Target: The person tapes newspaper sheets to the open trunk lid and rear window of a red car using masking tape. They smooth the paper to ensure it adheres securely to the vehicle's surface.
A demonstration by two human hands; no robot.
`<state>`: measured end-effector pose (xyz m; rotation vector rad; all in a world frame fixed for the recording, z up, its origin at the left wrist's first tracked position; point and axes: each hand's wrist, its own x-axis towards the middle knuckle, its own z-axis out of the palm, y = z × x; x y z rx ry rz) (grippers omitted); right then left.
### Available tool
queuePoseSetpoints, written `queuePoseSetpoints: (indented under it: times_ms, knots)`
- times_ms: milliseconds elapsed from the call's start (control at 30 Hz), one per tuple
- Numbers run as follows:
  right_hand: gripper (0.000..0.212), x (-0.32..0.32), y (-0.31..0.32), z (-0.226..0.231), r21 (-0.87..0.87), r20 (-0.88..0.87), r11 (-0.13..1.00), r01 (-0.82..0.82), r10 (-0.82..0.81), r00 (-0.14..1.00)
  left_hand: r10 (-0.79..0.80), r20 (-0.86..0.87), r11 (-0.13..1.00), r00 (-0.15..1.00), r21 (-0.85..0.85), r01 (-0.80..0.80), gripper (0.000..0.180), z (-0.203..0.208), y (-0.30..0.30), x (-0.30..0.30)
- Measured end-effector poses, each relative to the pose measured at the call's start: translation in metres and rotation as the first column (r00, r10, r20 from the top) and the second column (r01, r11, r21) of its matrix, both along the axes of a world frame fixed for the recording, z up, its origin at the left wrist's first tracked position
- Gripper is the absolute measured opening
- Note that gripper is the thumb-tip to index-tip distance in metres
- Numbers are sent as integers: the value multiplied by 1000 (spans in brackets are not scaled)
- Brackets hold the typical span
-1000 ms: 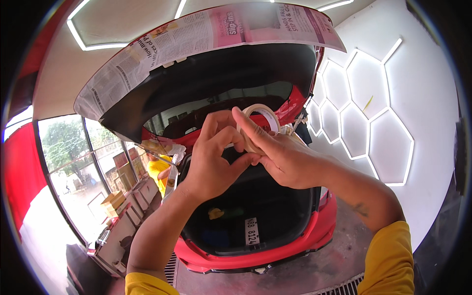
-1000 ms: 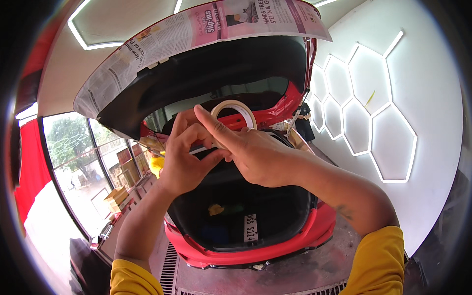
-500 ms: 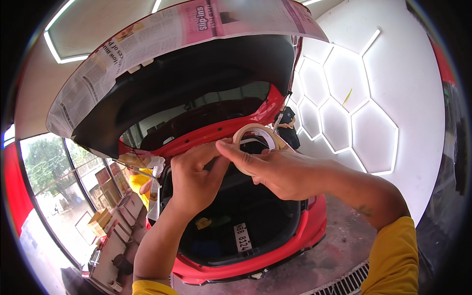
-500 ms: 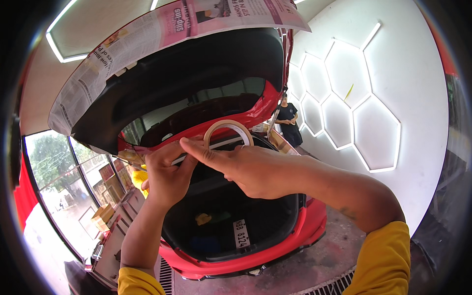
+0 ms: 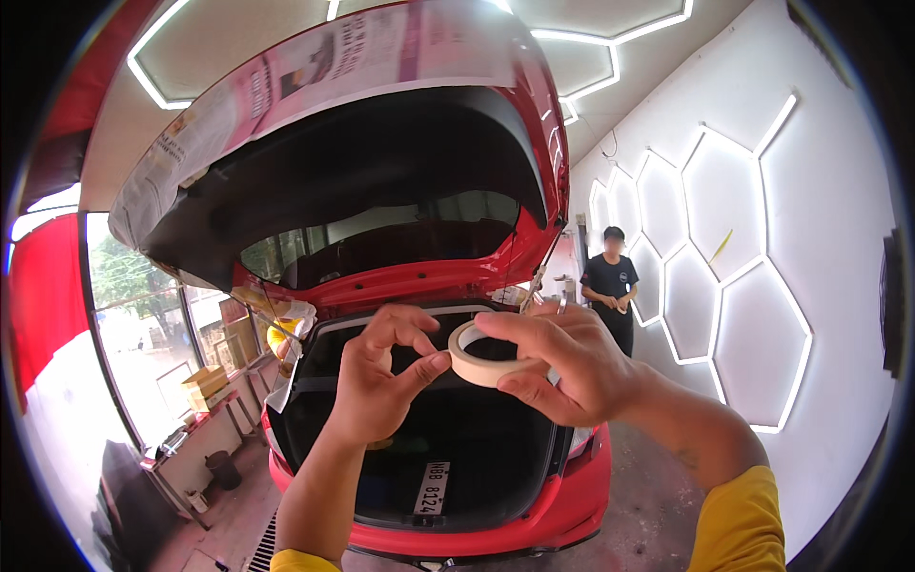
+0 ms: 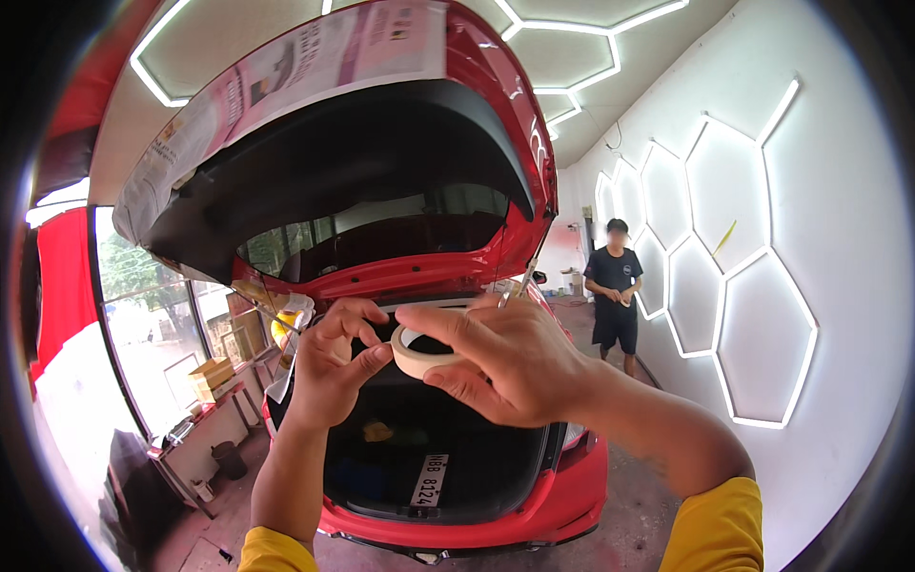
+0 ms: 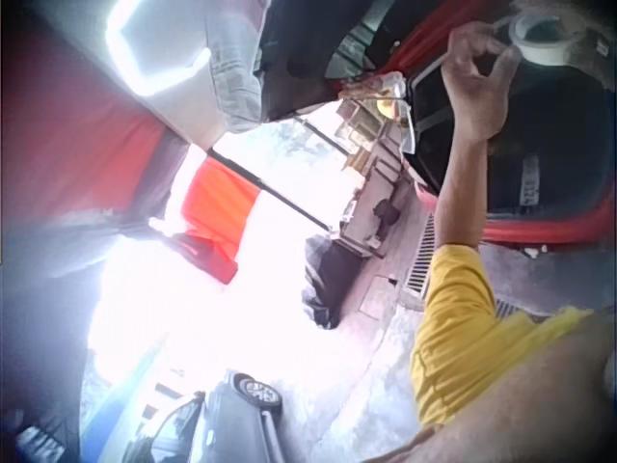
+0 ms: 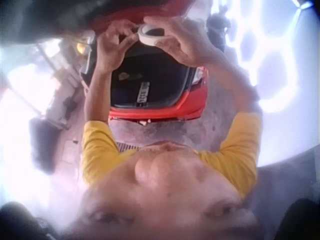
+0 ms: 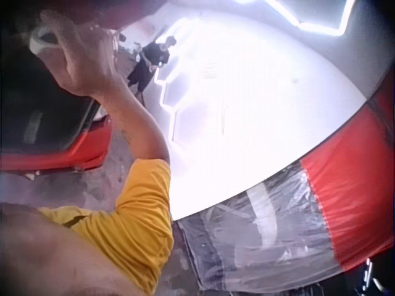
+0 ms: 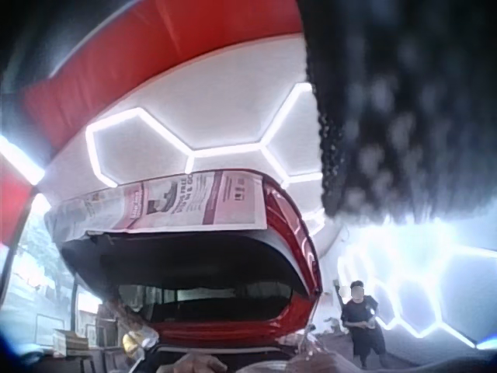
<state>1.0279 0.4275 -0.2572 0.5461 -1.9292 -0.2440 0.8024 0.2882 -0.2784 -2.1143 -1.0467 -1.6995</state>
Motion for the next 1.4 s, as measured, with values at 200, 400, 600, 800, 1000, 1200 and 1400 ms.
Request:
queuePoseSetpoints:
  times_ms: [200, 400, 600, 800, 1000, 1200, 1400]
  knots:
    - [35, 41, 85, 12, -159, -229, 970, 184, -218, 949, 194, 100, 976, 976, 79, -202, 16, -3, 51, 86]
    - [37, 80, 172, 5, -613, -773, 381, -692, -110, 625, 512, -171, 801, 842, 449, -395, 18, 8, 69, 140]
    - [37, 65, 118, -48, -795, -66, 477, -376, 548, 834, 610, -513, 792, 603, 372, -485, 18, 30, 69, 154]
    - [19, 51, 93, -44, -686, -50, 701, -192, 218, 975, 614, -517, 790, 597, 400, -465, 19, 36, 53, 147]
    - [15, 26, 96, -33, -650, -323, 678, -344, 163, 932, 623, -574, 782, 531, 460, -420, 28, 49, 32, 134]
    - [50, 71, 161, 78, -543, -682, 657, -523, 19, 731, 957, -221, 269, 186, 915, -300, 30, 209, -50, 106]
    - [30, 24, 72, 143, -230, -753, 940, -252, -8, 658, 841, -215, 132, -497, 971, -197, 45, 275, -33, 116]
